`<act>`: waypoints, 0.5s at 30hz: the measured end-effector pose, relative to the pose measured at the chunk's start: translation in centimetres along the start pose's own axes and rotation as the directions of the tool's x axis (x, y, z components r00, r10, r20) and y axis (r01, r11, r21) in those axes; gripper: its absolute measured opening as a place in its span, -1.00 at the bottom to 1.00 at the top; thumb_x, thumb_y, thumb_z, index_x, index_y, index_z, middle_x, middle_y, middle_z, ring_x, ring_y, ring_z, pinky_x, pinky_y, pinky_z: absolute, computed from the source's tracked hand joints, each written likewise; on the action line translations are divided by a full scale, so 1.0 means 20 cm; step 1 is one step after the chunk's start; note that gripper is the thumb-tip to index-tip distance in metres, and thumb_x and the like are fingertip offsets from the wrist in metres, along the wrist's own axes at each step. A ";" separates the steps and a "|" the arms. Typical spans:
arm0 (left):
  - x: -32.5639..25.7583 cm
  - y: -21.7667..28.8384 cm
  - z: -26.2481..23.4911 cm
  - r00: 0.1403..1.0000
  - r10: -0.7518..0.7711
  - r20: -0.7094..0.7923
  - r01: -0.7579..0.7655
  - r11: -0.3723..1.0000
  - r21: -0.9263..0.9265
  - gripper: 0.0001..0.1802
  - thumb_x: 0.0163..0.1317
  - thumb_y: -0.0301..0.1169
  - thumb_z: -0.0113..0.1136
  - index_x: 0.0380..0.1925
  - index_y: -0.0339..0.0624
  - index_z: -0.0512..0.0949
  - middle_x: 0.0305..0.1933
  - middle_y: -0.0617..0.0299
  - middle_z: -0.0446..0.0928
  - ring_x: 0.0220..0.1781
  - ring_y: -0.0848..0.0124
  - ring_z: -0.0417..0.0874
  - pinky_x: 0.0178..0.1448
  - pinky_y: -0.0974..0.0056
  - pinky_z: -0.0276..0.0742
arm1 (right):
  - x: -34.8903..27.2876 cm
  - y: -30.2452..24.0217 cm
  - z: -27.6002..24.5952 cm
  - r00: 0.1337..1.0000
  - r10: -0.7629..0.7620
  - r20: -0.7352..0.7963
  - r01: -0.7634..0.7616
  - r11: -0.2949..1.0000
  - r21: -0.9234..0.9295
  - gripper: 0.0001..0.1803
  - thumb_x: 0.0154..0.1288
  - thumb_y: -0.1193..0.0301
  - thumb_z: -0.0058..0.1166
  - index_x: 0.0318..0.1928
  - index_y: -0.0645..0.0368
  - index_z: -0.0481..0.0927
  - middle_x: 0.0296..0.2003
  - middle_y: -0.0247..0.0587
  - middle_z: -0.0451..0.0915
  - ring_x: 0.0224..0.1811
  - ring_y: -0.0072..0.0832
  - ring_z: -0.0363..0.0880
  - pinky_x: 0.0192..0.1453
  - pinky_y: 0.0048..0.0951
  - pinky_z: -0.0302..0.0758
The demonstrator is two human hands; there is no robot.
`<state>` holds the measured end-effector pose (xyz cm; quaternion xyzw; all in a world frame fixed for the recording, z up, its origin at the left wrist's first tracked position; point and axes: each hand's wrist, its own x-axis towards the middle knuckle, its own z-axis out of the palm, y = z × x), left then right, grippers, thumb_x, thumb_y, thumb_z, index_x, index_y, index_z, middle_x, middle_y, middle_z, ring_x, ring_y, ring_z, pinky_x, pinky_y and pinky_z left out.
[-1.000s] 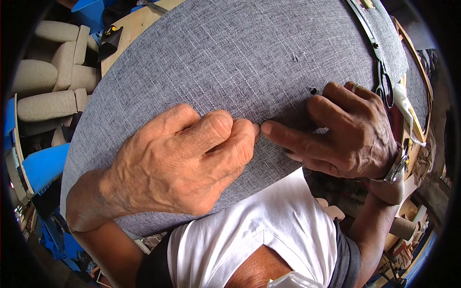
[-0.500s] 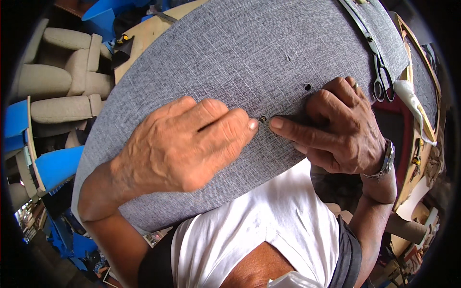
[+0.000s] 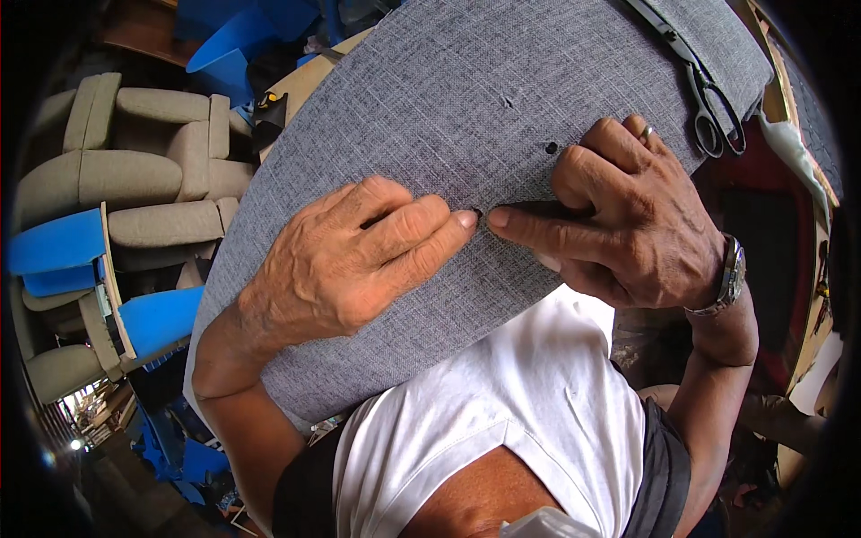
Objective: Locating and cutting holes in the upholstery fabric of a furniture piece using scissors to prepare for bracket installation.
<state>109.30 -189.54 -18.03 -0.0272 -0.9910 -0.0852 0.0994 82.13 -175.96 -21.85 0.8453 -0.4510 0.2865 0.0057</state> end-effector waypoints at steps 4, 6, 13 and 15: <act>-0.01 0.01 -0.01 1.000 0.000 0.013 0.000 0.999 0.038 -0.48 0.06 -0.56 0.48 0.12 -0.19 0.77 0.00 0.29 0.62 -0.08 0.34 0.63 -0.15 0.32 0.72 | 0.00 0.00 0.00 1.000 -0.003 0.000 0.003 1.000 -0.006 -0.48 0.18 0.16 0.49 0.21 -0.30 0.82 -0.40 -0.52 0.17 -0.33 -0.47 0.20 -0.23 -0.30 0.16; -0.02 0.01 -0.01 1.000 0.008 -0.002 -0.008 0.999 0.042 -0.49 0.07 -0.55 0.48 0.12 -0.19 0.77 0.00 0.29 0.63 -0.06 0.35 0.64 -0.14 0.33 0.73 | 0.00 0.00 0.00 1.000 -0.007 0.003 0.007 1.000 -0.002 -0.47 0.18 0.16 0.49 0.21 -0.29 0.82 -0.40 -0.51 0.17 -0.32 -0.47 0.20 -0.22 -0.30 0.16; -0.02 0.01 -0.01 1.000 0.011 -0.017 -0.010 0.999 0.047 -0.52 0.14 -0.52 0.47 0.13 -0.19 0.77 -0.01 0.29 0.64 -0.02 0.36 0.65 -0.12 0.32 0.75 | 0.01 0.00 -0.03 0.999 0.007 0.051 -0.009 1.000 0.024 -0.47 0.15 0.25 0.47 0.20 -0.29 0.83 -0.39 -0.49 0.16 -0.31 -0.45 0.23 -0.20 -0.29 0.21; -0.03 0.01 0.00 0.998 0.019 -0.054 -0.017 0.999 0.040 -0.53 0.15 -0.52 0.47 0.12 -0.20 0.77 0.00 0.28 0.64 -0.02 0.36 0.65 -0.11 0.32 0.75 | 0.03 -0.01 -0.05 0.998 0.002 0.066 -0.003 1.000 0.010 -0.48 0.16 0.27 0.46 0.19 -0.28 0.83 -0.39 -0.49 0.16 -0.31 -0.45 0.24 -0.19 -0.29 0.22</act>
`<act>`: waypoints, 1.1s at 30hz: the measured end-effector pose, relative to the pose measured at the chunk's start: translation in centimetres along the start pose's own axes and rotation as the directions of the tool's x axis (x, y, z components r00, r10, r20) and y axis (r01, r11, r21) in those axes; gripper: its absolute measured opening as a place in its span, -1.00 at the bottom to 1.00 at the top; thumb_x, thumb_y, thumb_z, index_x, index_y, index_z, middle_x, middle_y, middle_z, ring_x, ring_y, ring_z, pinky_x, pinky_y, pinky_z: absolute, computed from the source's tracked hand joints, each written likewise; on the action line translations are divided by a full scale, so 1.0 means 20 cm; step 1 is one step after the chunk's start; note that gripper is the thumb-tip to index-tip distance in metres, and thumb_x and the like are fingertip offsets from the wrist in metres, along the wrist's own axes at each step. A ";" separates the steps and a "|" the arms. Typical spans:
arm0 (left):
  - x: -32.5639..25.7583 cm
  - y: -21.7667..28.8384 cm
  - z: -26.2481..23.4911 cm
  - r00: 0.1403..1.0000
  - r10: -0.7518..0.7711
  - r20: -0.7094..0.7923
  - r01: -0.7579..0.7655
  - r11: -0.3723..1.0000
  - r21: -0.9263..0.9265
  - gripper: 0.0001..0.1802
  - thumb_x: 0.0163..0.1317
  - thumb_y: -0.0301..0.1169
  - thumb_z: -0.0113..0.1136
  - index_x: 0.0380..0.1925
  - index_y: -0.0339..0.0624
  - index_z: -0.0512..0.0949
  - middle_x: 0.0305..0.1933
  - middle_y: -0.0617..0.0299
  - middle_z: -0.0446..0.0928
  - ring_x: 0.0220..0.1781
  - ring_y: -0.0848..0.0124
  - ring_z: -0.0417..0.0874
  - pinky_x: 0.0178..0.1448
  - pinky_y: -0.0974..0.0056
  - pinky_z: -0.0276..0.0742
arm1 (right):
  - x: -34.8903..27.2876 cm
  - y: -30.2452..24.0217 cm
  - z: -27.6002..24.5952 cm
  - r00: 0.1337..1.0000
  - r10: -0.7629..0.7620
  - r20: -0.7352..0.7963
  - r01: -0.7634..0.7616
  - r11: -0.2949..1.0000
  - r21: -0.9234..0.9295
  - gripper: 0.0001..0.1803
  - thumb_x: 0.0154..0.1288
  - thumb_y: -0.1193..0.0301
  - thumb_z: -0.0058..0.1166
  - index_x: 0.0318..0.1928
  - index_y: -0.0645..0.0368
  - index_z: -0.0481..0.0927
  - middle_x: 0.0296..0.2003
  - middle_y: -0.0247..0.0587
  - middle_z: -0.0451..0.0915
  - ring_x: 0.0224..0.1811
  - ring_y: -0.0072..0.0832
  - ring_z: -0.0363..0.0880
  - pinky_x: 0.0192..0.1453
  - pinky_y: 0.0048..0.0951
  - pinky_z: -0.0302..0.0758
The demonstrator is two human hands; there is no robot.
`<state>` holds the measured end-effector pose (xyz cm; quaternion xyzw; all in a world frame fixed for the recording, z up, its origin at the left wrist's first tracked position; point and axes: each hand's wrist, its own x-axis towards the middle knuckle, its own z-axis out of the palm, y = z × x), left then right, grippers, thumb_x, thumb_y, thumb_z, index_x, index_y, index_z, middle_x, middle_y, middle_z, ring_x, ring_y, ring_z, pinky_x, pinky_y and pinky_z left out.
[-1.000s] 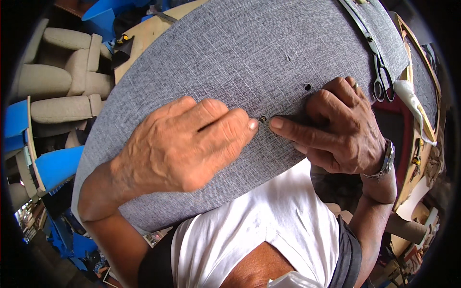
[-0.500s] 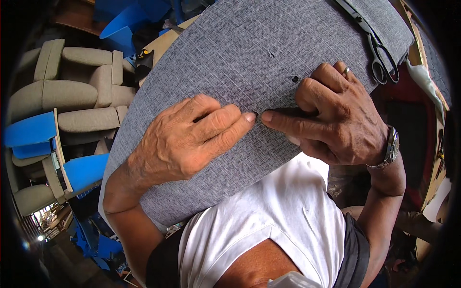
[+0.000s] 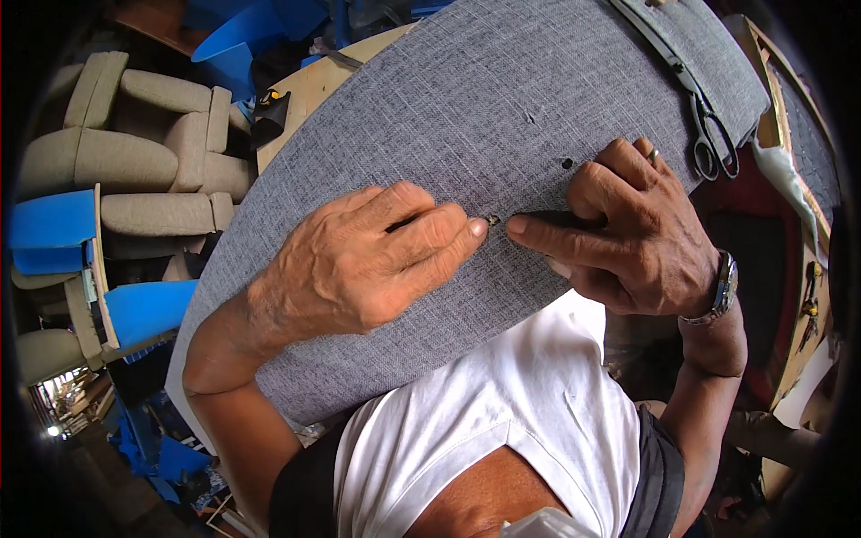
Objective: Locating and cutting holes in the upholstery fabric of a furniture piece using scissors to prepare for bracket installation.
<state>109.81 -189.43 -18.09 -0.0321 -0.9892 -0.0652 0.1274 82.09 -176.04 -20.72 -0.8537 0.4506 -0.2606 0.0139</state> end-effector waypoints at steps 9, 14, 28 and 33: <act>-0.02 0.01 0.09 0.989 0.024 -0.147 -0.017 0.999 0.052 -0.80 0.20 -0.49 0.52 -0.17 -0.26 0.79 -0.01 0.26 0.63 -0.11 0.39 0.67 -0.19 0.38 0.74 | 0.11 -0.01 -0.10 0.976 -0.016 0.219 0.039 0.994 -0.102 -0.50 0.24 0.20 0.40 0.23 -0.39 0.76 -0.44 -0.49 0.24 -0.38 -0.48 0.30 -0.26 -0.33 0.32; -0.03 0.00 0.12 0.982 0.009 -0.190 0.000 0.999 0.044 -0.84 0.18 -0.48 0.55 -0.25 -0.24 0.79 -0.05 0.27 0.63 -0.09 0.39 0.68 -0.23 0.42 0.75 | 0.15 0.01 -0.11 0.951 -0.020 0.307 0.053 0.994 -0.100 -0.53 0.30 0.16 0.36 0.24 -0.36 0.76 -0.47 -0.52 0.28 -0.41 -0.49 0.33 -0.30 -0.36 0.35; -0.01 -0.07 0.03 0.998 0.017 -0.066 -0.025 0.992 -0.126 -0.58 0.05 -0.53 0.53 -0.01 -0.11 0.80 0.03 0.29 0.62 -0.13 0.42 0.62 -0.36 0.43 0.62 | 0.06 0.05 -0.03 0.991 -0.063 0.114 0.065 0.998 -0.017 -0.46 0.12 0.15 0.37 0.19 -0.29 0.81 -0.40 -0.47 0.20 -0.35 -0.43 0.31 -0.25 -0.27 0.27; -0.01 -0.04 0.05 0.996 -0.005 -0.085 -0.003 0.995 -0.097 -0.58 0.04 -0.59 0.50 -0.02 -0.11 0.80 0.02 0.29 0.64 -0.14 0.41 0.63 -0.31 0.40 0.65 | 0.00 0.09 0.01 0.991 -0.126 0.039 0.125 0.992 0.033 -0.50 0.07 0.22 0.40 0.10 -0.18 0.85 -0.37 -0.47 0.23 -0.32 -0.44 0.35 -0.23 -0.24 0.27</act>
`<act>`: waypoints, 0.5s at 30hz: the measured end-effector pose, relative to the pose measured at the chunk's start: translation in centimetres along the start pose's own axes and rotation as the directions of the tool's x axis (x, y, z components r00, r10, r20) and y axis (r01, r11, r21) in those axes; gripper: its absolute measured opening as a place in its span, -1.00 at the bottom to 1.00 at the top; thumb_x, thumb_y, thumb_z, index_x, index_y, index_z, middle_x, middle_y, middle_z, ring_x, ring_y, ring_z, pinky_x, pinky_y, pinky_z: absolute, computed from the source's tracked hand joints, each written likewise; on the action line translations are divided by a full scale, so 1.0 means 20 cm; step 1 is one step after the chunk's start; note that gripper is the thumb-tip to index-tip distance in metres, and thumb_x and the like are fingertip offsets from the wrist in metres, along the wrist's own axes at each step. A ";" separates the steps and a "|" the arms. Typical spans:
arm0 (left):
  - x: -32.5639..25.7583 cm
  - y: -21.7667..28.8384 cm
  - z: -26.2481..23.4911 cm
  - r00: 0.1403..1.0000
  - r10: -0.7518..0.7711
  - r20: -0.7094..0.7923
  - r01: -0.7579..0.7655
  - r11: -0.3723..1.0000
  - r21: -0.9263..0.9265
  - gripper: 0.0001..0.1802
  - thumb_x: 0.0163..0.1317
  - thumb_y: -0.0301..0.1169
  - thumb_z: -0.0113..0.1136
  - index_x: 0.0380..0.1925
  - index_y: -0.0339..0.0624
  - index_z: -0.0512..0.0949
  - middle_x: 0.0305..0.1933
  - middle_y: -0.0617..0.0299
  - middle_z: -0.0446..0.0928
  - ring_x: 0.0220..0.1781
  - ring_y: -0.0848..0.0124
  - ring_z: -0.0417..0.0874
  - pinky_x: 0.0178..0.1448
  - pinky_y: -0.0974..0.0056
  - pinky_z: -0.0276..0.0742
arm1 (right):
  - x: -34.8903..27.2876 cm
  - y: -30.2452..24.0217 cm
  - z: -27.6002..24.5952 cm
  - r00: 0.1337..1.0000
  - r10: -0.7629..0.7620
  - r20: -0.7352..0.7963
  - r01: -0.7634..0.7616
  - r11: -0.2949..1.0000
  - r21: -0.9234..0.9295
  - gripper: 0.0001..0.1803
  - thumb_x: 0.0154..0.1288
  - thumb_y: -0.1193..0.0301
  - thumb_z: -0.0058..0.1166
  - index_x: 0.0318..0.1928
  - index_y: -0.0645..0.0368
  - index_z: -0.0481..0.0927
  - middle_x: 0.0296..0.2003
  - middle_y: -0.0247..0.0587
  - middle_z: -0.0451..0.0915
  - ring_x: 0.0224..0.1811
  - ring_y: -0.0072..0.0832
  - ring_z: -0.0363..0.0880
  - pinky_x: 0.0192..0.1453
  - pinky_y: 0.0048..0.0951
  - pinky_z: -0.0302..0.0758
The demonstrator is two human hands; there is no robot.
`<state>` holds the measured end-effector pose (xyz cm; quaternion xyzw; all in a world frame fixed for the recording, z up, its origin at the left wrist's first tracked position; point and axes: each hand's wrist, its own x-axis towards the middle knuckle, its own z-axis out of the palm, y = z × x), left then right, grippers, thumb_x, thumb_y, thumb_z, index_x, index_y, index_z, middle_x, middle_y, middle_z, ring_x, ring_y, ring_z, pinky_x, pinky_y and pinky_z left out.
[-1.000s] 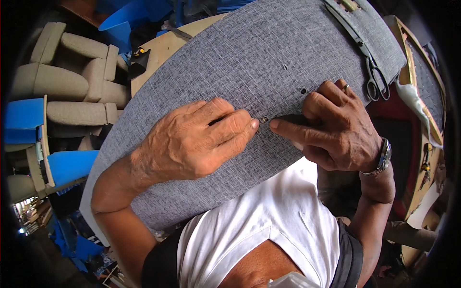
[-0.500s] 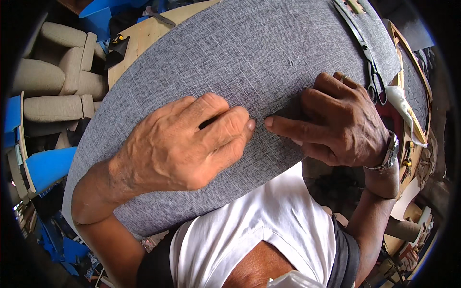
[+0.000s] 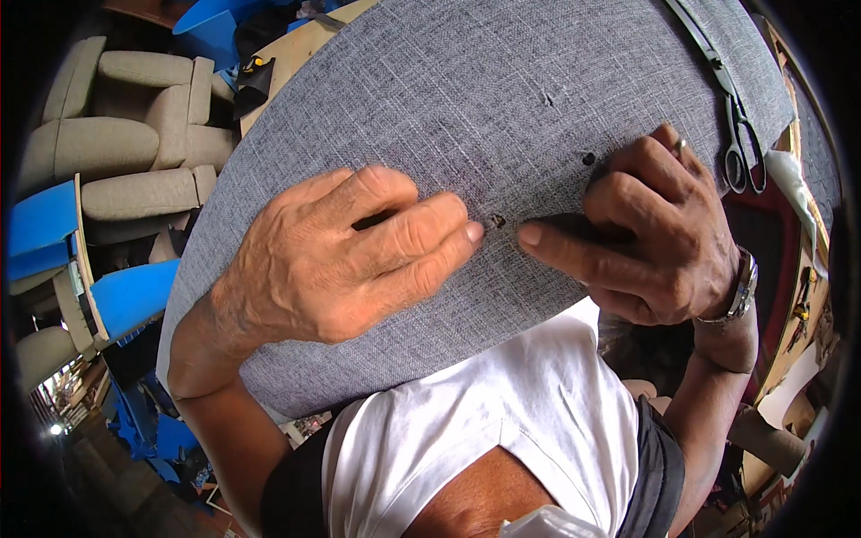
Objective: Locating and cutting holes in the upholstery fabric of a furniture piece using scissors to prepare for bracket installation.
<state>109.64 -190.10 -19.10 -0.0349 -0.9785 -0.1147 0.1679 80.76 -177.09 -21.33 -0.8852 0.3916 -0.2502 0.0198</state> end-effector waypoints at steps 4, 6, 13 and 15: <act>-0.01 -0.04 -0.06 0.999 -0.043 0.012 0.043 0.999 -0.005 -0.57 0.00 -0.56 0.55 -0.04 -0.13 0.79 0.00 0.26 0.65 -0.12 0.37 0.65 -0.22 0.32 0.70 | -0.03 -0.05 0.05 0.972 -0.061 -0.228 0.047 0.997 -0.066 -0.49 -0.11 0.18 0.50 -0.03 -0.06 0.86 -0.29 -0.43 0.45 -0.22 -0.42 0.47 -0.24 -0.25 0.33; -0.01 -0.06 -0.09 0.999 -0.044 -0.010 0.043 0.995 -0.092 -0.55 -0.01 -0.47 0.59 -0.03 -0.12 0.78 0.00 0.23 0.65 -0.10 0.33 0.67 -0.18 0.26 0.72 | -0.03 -0.13 0.07 0.964 -0.017 -0.266 0.004 0.999 -0.050 -0.47 -0.15 0.10 0.51 -0.07 -0.04 0.87 -0.27 -0.43 0.50 -0.21 -0.42 0.47 -0.22 -0.24 0.33; 0.06 -0.13 -0.04 0.995 0.085 0.051 -0.077 0.987 -0.138 -0.55 0.07 -0.20 0.58 -0.01 -0.03 0.78 -0.02 0.22 0.62 -0.08 0.32 0.62 -0.17 0.20 0.60 | -0.02 -0.38 0.21 0.917 0.250 -0.312 -0.248 0.968 0.047 -0.49 0.09 -0.03 0.44 0.02 -0.11 0.87 -0.12 -0.54 0.67 -0.16 -0.49 0.50 0.03 -0.13 0.31; 0.08 -0.15 -0.04 0.992 0.105 0.063 -0.094 0.983 -0.155 -0.54 0.09 -0.13 0.56 -0.02 -0.01 0.79 -0.05 0.25 0.60 -0.13 0.35 0.58 -0.18 0.22 0.52 | -0.01 -0.38 0.23 0.894 0.257 -0.366 -0.263 0.964 0.034 -0.50 0.10 -0.03 0.43 0.01 -0.11 0.87 -0.14 -0.54 0.66 -0.17 -0.50 0.50 0.02 -0.13 0.30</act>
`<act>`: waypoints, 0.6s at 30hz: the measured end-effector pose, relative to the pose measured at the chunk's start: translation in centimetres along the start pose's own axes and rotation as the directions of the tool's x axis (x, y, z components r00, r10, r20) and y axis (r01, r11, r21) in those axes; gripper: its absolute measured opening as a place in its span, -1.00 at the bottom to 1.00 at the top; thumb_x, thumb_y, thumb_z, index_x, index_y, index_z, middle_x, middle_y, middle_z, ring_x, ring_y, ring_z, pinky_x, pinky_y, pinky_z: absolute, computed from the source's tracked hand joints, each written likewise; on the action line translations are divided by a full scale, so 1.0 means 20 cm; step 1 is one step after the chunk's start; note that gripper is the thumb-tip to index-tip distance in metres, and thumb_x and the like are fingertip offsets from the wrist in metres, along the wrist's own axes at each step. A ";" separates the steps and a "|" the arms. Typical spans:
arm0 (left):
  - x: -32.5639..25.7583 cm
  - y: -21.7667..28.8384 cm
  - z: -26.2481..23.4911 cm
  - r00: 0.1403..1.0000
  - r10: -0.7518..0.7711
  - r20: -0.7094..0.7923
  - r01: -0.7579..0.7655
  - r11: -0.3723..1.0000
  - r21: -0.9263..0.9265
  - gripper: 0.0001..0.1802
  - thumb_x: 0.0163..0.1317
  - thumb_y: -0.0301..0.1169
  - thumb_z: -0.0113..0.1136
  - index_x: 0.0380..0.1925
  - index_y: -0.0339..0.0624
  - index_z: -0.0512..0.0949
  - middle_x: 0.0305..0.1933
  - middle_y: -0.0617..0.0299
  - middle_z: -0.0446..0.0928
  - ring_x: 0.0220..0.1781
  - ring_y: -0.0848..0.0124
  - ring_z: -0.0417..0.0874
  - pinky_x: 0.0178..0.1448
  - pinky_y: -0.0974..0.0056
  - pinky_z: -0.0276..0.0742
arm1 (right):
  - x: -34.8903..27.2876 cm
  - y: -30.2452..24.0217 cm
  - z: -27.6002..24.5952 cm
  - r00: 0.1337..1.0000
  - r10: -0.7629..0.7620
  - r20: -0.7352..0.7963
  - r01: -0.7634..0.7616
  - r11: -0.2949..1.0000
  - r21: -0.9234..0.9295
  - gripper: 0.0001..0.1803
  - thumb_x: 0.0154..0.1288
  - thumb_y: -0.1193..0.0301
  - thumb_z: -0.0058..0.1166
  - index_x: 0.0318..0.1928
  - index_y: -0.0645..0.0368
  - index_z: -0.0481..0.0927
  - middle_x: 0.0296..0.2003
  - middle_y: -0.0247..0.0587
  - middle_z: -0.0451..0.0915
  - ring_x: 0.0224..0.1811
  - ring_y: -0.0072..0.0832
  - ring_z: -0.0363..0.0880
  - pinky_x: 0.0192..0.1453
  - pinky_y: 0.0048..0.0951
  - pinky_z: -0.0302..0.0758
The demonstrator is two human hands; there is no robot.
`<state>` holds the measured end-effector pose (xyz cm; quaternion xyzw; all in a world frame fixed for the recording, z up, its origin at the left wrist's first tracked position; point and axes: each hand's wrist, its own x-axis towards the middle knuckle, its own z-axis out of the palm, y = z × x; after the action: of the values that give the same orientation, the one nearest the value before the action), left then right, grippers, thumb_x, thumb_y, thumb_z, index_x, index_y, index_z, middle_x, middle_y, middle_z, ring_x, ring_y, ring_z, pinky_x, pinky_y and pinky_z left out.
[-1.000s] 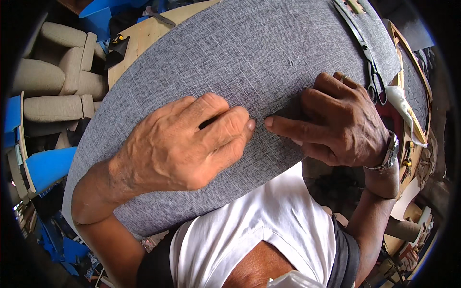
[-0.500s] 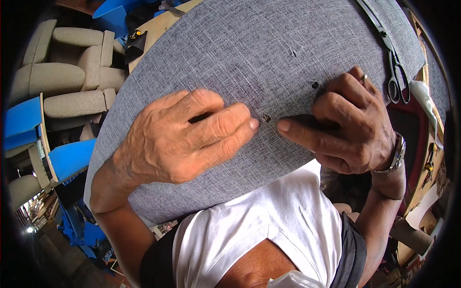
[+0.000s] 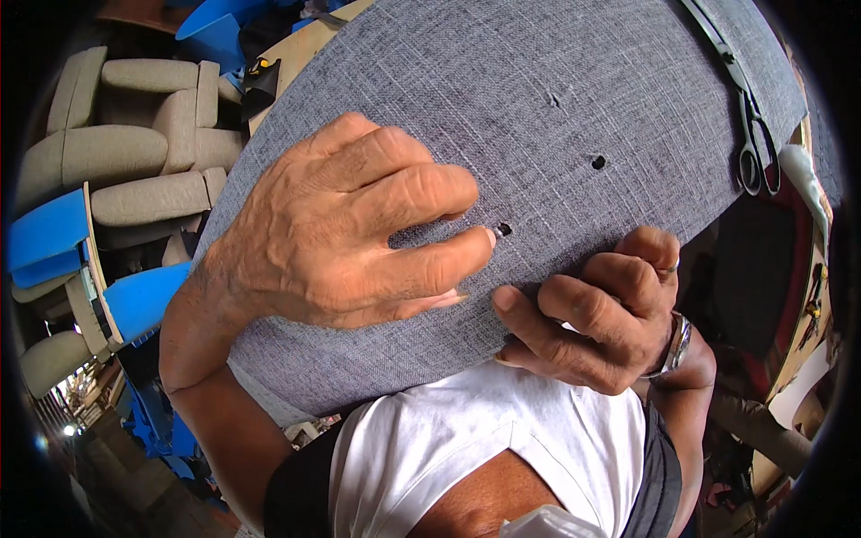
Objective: Locating and cutting holes in the upholstery fabric of a furniture piece using scissors to prepare for bracket installation.
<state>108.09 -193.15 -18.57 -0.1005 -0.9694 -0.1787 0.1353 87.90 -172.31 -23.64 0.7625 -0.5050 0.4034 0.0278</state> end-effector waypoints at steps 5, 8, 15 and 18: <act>0.04 -0.03 -0.04 0.996 -0.005 0.094 0.009 0.999 -0.038 -0.49 0.09 0.03 0.56 -0.03 0.01 0.80 -0.12 0.29 0.54 -0.22 0.38 0.52 -0.23 0.23 0.41 | 0.01 0.03 0.00 0.996 -0.086 0.030 0.087 0.996 -0.018 -0.39 -0.05 -0.17 0.44 -0.05 -0.10 0.89 -0.26 -0.56 0.52 -0.25 -0.47 0.37 -0.08 -0.16 0.23; 0.06 -0.02 -0.06 0.990 -0.050 0.135 0.062 0.995 -0.083 -0.47 0.09 0.07 0.57 -0.02 0.01 0.80 -0.15 0.30 0.51 -0.27 0.38 0.48 -0.24 0.22 0.38 | 0.02 0.04 0.01 0.996 -0.088 0.009 0.089 0.996 -0.020 -0.36 -0.10 -0.21 0.45 -0.07 -0.10 0.90 -0.29 -0.56 0.48 -0.26 -0.47 0.34 -0.09 -0.16 0.21; 0.12 -0.01 -0.12 0.956 -0.096 0.278 0.143 0.978 -0.154 -0.38 0.01 0.17 0.61 -0.12 -0.06 0.77 -0.21 0.31 0.46 -0.33 0.36 0.39 -0.27 0.22 0.33 | 0.00 0.04 0.01 0.995 -0.095 0.010 0.095 0.996 0.004 -0.40 -0.07 -0.16 0.46 -0.08 -0.07 0.89 -0.29 -0.56 0.54 -0.26 -0.46 0.37 -0.07 -0.15 0.24; 0.11 -0.01 -0.15 0.937 -0.100 0.335 0.152 0.979 -0.133 -0.35 -0.02 0.20 0.61 -0.15 -0.09 0.76 -0.24 0.31 0.46 -0.34 0.36 0.39 -0.29 0.21 0.33 | 0.00 0.04 0.01 0.997 -0.079 0.002 0.079 0.997 0.021 -0.41 -0.07 -0.14 0.48 -0.08 -0.06 0.89 -0.28 -0.56 0.55 -0.26 -0.46 0.38 -0.07 -0.15 0.25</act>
<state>106.58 -194.14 -15.28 -0.0767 -0.9657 -0.2436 -0.0474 87.37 -172.79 -24.05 0.7827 -0.4704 0.4061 0.0350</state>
